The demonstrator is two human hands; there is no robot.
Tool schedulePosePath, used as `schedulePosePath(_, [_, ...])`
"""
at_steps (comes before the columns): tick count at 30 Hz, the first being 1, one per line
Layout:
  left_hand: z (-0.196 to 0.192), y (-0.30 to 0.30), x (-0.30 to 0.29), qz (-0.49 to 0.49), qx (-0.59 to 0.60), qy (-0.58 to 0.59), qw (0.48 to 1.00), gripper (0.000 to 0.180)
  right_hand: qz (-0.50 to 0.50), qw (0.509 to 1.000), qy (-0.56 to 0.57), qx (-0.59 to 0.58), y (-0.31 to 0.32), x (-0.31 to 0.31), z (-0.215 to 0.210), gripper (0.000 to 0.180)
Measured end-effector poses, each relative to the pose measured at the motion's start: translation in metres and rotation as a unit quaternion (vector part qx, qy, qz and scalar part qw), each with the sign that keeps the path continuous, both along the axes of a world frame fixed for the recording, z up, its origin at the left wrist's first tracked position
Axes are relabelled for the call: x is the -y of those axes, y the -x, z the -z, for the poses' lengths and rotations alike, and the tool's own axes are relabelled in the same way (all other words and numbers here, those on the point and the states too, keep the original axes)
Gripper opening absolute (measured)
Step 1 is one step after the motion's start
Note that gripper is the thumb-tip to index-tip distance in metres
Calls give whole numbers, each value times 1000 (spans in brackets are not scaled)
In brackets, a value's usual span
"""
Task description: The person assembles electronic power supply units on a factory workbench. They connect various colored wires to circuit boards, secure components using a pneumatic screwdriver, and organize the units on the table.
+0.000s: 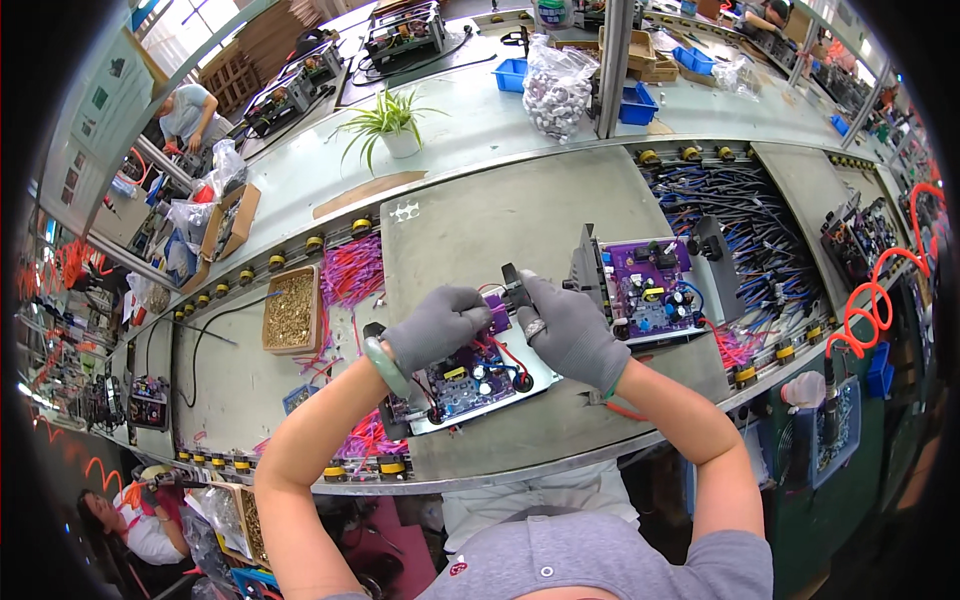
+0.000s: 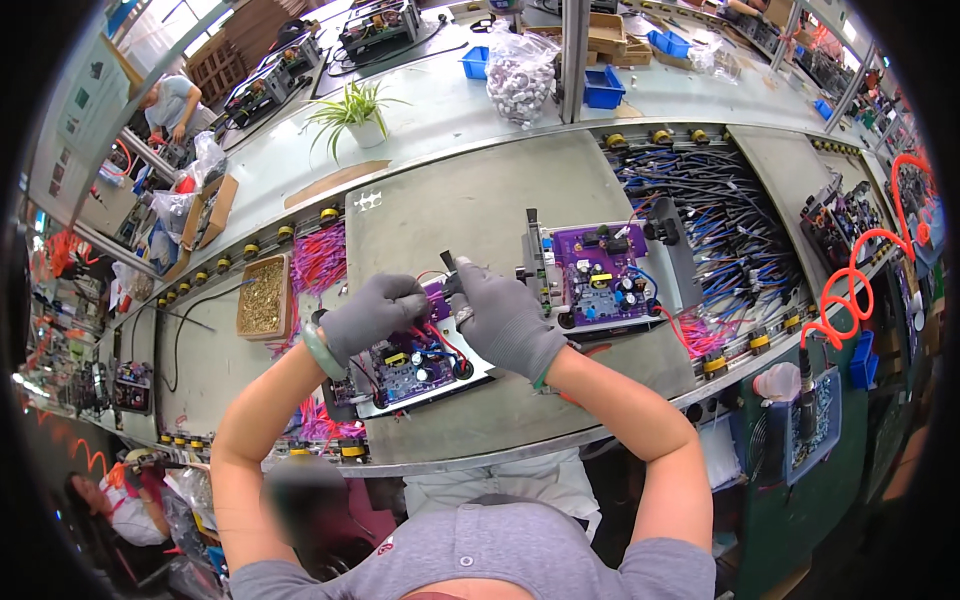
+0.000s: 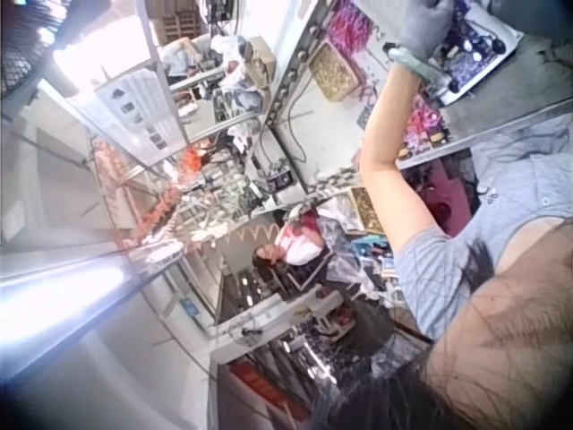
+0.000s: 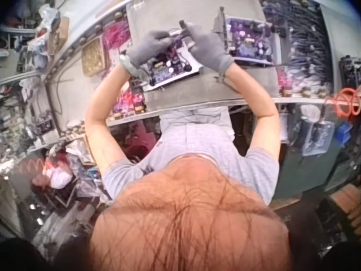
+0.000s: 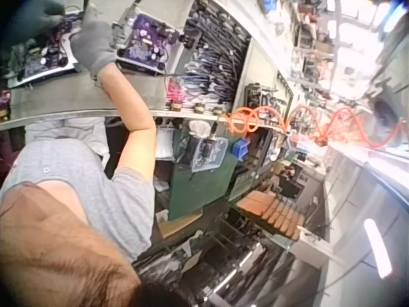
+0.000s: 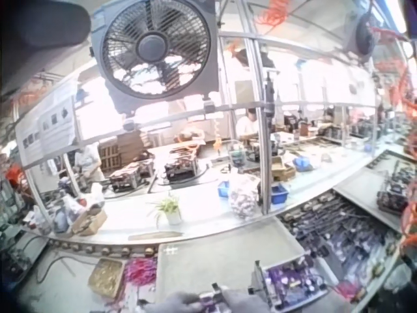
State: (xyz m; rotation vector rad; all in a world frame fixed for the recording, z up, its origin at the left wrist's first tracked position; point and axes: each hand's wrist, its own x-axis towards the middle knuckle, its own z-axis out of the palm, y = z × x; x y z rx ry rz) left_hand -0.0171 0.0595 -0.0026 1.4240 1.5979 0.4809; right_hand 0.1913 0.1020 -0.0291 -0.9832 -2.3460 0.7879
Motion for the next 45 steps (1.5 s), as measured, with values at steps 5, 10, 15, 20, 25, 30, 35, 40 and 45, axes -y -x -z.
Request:
schedulePosePath(5, [-7,1,-2,7,9,33,999,28,0,1000,-2,0,-1,0,0,47])
schedulePosePath(10, [0,-2,-1,-21,7,25,999,27,5,1000,-4,-6,1,2,0,47])
schedulePosePath(15, [1,-21,-1,-2,-111,-105,988,19,14,999,-37,16,3,5,6,45])
schedulePosePath(20, [0,-26,-5,44,-234,-173,956,18,8,998,-55,1,7,2,3,49])
schedulePosePath(25, [-36,-48,-10,124,-439,-251,854,17,5,994,-72,-85,4,6,1,46])
schedulePosePath(30, [-40,-92,-21,89,-339,-427,834,38,106,956,-197,-189,-78,6,-47,43])
schedulePosePath(35, [-32,-126,-32,222,-381,-173,881,67,267,956,-119,-18,-207,-54,-10,39])
schedulePosePath(40, [-23,-116,-31,243,-371,-114,889,73,275,961,-18,18,-198,-37,2,42])
schedulePosePath(45, [-23,-78,-9,210,-370,-107,899,76,242,970,4,18,-163,-22,6,39])
